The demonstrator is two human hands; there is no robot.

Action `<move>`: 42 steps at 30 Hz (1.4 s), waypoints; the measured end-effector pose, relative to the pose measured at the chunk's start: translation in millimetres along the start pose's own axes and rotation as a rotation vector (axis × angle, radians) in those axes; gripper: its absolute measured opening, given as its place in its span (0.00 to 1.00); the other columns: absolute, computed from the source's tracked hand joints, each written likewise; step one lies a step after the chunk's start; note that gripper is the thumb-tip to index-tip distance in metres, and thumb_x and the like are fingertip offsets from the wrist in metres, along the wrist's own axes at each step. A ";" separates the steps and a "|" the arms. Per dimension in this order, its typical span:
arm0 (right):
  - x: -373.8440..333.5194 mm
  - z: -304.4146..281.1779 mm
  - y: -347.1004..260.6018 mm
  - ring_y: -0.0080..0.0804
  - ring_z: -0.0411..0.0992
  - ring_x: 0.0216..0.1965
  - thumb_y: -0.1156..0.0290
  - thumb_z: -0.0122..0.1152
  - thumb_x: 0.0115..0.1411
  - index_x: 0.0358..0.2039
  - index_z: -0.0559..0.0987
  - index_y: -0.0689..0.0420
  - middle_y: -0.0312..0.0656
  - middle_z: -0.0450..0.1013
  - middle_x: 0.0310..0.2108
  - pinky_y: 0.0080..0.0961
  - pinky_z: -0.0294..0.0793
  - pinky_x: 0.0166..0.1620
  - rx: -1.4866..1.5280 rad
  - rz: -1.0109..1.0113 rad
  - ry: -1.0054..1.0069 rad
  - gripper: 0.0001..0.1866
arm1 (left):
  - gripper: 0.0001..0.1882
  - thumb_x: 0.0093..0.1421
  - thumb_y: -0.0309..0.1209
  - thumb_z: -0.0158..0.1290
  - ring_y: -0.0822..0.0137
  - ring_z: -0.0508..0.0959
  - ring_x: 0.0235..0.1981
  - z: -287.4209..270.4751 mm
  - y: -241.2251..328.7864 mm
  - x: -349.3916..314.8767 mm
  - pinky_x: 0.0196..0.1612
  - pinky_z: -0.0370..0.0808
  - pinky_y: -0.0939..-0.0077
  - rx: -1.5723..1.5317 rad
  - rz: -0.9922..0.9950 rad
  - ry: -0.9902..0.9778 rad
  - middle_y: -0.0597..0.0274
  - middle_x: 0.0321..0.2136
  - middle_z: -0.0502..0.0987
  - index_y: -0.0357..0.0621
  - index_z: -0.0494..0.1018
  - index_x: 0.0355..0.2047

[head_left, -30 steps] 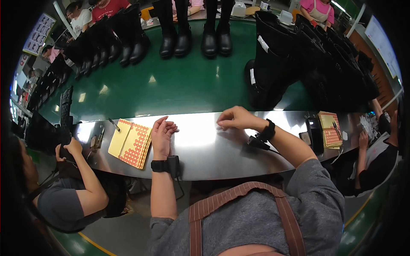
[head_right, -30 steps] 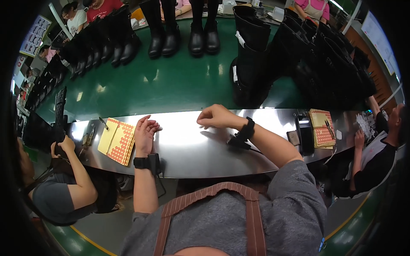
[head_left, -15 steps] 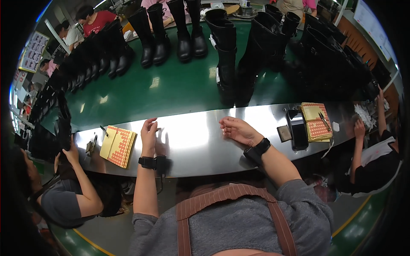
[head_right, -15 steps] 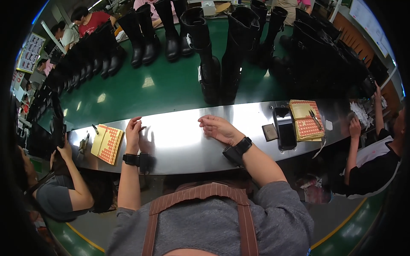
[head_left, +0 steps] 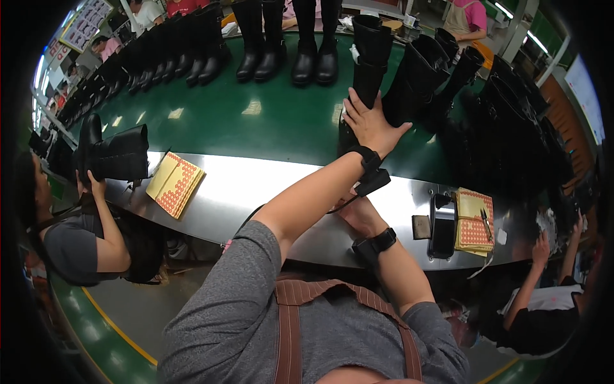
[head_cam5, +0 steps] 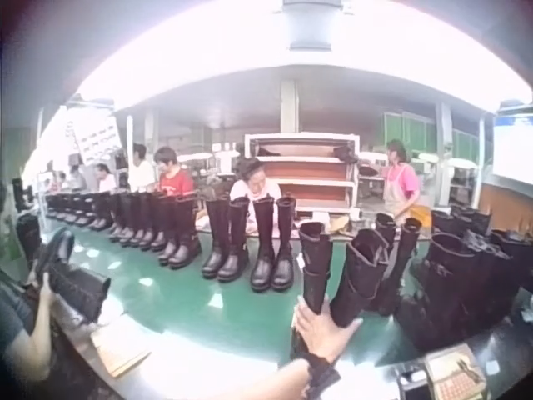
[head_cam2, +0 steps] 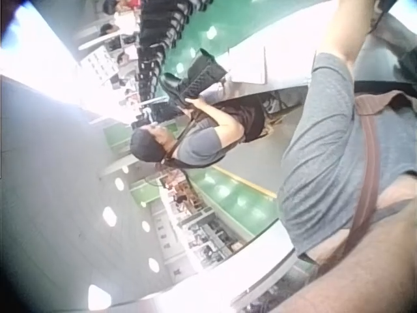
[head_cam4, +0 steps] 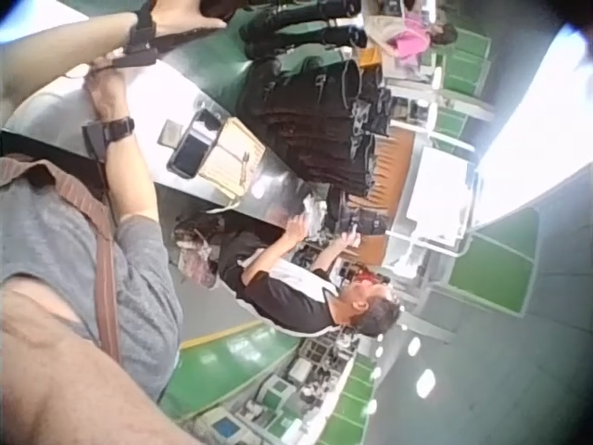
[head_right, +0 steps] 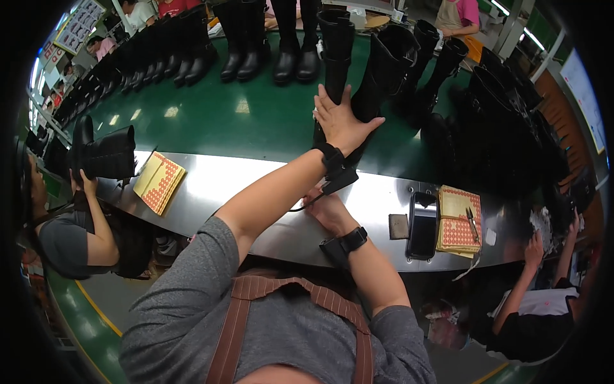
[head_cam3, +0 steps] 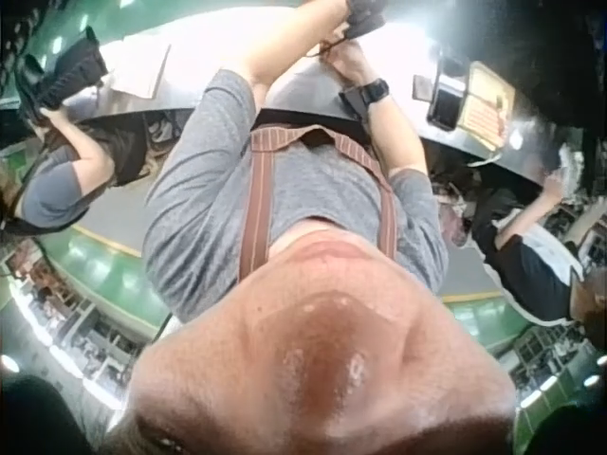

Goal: Checking zippers and inspecting quality of finished boots at a shoe factory workstation.

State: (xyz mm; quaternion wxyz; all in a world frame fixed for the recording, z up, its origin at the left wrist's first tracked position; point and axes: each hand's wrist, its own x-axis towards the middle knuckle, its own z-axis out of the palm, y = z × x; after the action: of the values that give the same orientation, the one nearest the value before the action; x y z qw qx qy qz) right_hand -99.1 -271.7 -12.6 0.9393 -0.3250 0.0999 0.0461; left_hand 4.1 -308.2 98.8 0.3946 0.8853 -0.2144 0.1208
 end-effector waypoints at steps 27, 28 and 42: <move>3.6 2.5 -8.6 0.19 0.66 0.32 0.69 0.51 0.66 0.41 0.73 0.58 0.33 0.69 0.31 0.18 0.69 0.38 -0.195 0.139 -0.067 0.08 | 0.32 0.51 0.54 0.59 0.43 0.75 0.42 -182.7 -327.1 126.2 0.49 0.70 0.58 -0.014 -0.029 0.535 0.40 0.38 0.77 0.30 0.77 0.36; 5.1 2.8 -8.5 0.20 0.67 0.32 0.69 0.50 0.66 0.41 0.73 0.58 0.34 0.69 0.31 0.19 0.69 0.38 -0.162 0.100 -0.051 0.07 | 0.31 0.52 0.53 0.58 0.42 0.74 0.43 -182.9 -331.6 127.2 0.52 0.68 0.58 0.034 -0.086 0.567 0.40 0.39 0.77 0.32 0.77 0.36; 4.8 -3.5 -12.0 0.20 0.67 0.33 0.69 0.51 0.66 0.43 0.73 0.58 0.33 0.70 0.32 0.20 0.69 0.39 -0.127 0.126 -0.113 0.09 | 0.19 0.60 0.27 0.54 0.70 0.76 0.33 -152.9 -251.9 -12.8 0.41 0.74 0.78 -1.071 -0.316 -0.056 0.58 0.38 0.72 0.38 0.66 0.51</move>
State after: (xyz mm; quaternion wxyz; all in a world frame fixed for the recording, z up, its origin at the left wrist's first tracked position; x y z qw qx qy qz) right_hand -93.2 -283.2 -9.2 0.9162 -0.3739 0.0640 0.1294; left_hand 105.6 -39.5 31.7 0.7968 0.5853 -0.1208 -0.0893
